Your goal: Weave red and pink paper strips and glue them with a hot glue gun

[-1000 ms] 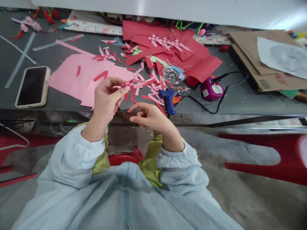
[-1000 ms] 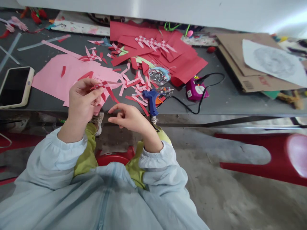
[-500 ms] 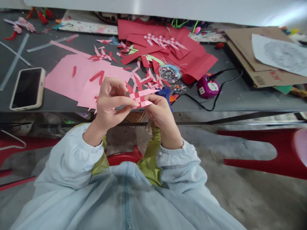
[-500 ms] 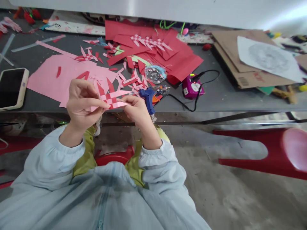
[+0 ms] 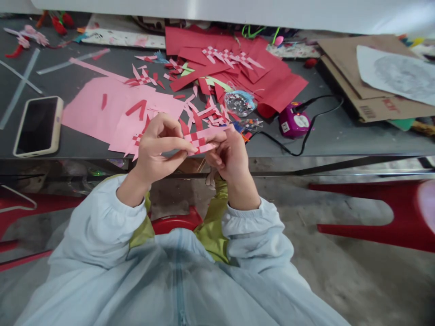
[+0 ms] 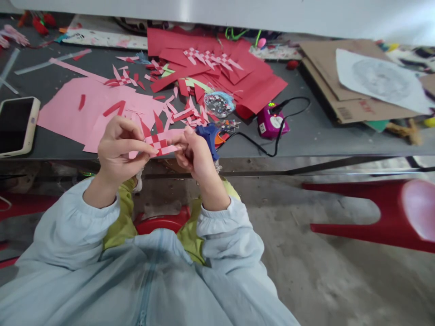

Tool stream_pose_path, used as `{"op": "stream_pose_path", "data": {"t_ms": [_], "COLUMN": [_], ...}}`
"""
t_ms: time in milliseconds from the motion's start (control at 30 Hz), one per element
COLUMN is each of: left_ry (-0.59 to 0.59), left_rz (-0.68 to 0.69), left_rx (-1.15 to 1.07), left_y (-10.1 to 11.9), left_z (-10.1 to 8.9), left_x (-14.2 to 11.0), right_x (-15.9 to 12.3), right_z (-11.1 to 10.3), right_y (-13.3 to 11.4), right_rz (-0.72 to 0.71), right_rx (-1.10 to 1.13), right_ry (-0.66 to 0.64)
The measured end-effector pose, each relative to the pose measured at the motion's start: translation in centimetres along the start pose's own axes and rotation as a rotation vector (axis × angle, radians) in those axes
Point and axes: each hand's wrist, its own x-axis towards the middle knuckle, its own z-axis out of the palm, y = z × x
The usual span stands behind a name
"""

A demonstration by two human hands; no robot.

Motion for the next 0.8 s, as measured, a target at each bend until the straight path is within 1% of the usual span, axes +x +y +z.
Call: {"op": "stream_pose_path", "data": {"t_ms": [67, 167, 267, 367, 467, 533, 600, 700, 800], "left_ry": [-0.015, -0.028, -0.016, 0.065, 0.178, 0.214, 0.215, 0.196, 0.174], "left_rz": [-0.026, -0.078, -0.188, -0.334, -0.424, -0.445, -0.45, -0.444, -0.418], "left_rx": [-0.005, 0.01, 0.005, -0.014, -0.023, 0.006, 0.062, 0.131, 0.139], "left_y": [0.0, 0.1, 0.0, -0.3, -0.5, -0.5, -0.4, -0.2, 0.0], "left_z": [0.0, 0.0, 0.0, 0.1, 0.2, 0.2, 0.2, 0.2, 0.6], "left_x": [-0.1, -0.4, -0.7, -0.8, -0.9, -0.8, -0.8, -0.7, -0.7], "right_x": [-0.1, 0.0, 0.2, 0.2, 0.0, -0.2, -0.2, -0.1, 0.1], "right_z": [0.0, -0.1, -0.2, -0.1, 0.4, 1.0, 1.6, 2.4, 2.7], "right_y": [0.1, 0.1, 0.0, 0.0, 0.2, 0.4, 0.8, 1.3, 1.7], "right_rz": [-0.022, 0.001, 0.033, 0.06, 0.057, 0.051, 0.055, 0.037, 0.013], "right_rx": [-0.01, -0.028, -0.011, -0.073, -0.179, -0.211, -0.224, -0.207, -0.184], "right_ry": [0.019, 0.035, 0.051, 0.03, -0.095, -0.163, -0.197, -0.204, -0.19]}}
